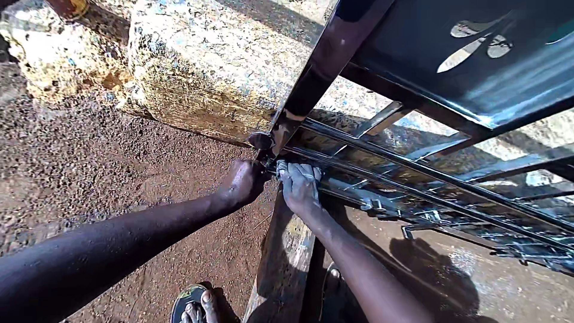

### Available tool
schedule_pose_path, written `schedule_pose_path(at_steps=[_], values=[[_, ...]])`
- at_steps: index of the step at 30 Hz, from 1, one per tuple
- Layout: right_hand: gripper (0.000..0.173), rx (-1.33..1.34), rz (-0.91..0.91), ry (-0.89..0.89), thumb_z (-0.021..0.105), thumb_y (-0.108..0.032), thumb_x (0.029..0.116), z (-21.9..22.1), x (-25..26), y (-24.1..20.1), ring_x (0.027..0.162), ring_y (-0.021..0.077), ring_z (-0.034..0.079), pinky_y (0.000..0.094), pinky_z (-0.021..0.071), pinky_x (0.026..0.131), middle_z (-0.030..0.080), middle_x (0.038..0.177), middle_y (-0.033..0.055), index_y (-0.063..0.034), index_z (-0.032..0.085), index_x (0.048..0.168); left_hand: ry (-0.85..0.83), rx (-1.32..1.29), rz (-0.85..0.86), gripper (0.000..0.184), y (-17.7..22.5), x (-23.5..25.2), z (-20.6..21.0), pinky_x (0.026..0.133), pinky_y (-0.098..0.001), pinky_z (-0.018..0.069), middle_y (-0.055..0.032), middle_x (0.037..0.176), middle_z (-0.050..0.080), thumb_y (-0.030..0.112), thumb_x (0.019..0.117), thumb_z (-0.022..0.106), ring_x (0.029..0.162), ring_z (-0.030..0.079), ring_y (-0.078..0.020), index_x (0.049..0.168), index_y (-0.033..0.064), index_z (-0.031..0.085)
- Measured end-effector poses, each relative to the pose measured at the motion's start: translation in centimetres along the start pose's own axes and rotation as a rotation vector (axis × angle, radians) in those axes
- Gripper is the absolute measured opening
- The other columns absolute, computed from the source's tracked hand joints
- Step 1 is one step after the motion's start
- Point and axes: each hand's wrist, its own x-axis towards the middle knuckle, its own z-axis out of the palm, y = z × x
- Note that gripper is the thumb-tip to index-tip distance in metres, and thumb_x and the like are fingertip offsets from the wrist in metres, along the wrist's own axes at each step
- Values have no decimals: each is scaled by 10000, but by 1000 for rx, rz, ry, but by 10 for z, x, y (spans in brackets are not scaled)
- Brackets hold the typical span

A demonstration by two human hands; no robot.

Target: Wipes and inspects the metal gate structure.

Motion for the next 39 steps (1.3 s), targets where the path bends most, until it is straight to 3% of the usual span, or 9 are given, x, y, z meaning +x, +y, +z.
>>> schedule_pose_path(at_steps=[2,4,10,13,20,25,30,35,39], values=[[382,3,231,-199,435,-255,1104,-2,20,-20,1241,409,602,576,465,1054,643,1268,262,18,637,1279,33,-21,24,200,-4,-1,7,771,-508,578,-139,846,716,196,975,690,802,713,-284,914,11,735],[412,-175,-34,291,431,-357,1063,69,18,30,901,374,702,565,573,763,698,973,210,-30,679,1102,-3,-6,24,190,-6,1,5,768,-485,578,-115,854,720,199,978,683,804,710,-259,904,31,735],[303,-201,-229,44,588,-162,981,-3,-11,3,1183,408,614,598,494,964,653,1274,193,-159,756,1233,-26,37,73,175,-7,4,3,737,-497,569,-122,817,706,168,958,683,783,706,-275,861,26,715],[307,-100,83,-197,515,-205,1061,2,27,-2,1225,364,637,539,483,1065,699,1255,196,-51,741,1200,-4,38,83,178,-8,5,4,728,-488,568,-119,802,701,166,950,693,770,703,-269,846,23,710],[245,-157,-188,-77,565,-114,1007,-12,7,-4,1054,372,658,525,547,909,677,1088,189,-62,763,1142,-5,42,111,175,-7,7,2,738,-508,569,-136,811,706,151,946,692,783,708,-289,840,13,711],[285,-213,301,-354,565,-273,1000,12,57,-7,1123,380,676,611,533,931,711,1140,204,-66,703,1137,-43,57,106,190,-7,7,3,736,-482,570,-116,809,697,174,961,684,771,698,-261,846,24,700],[247,-148,-116,0,595,-201,1001,-12,4,-2,905,349,719,552,581,704,718,1066,156,-136,796,1130,-53,72,99,188,-5,7,-3,730,-490,569,-119,805,702,179,961,692,771,704,-267,860,21,708],[340,-160,363,-336,557,-340,1031,-21,47,-28,1186,383,649,610,474,990,713,1183,205,-68,734,1133,-68,118,78,188,-1,7,-1,796,-503,571,-129,874,721,182,977,674,840,716,-285,892,22,723],[286,-191,124,-160,560,-292,1019,-4,30,-14,1015,356,705,583,545,845,737,1025,157,-94,765,1000,-29,103,131,173,-7,7,2,779,-489,579,-111,849,720,179,962,689,813,715,-260,873,34,722]])
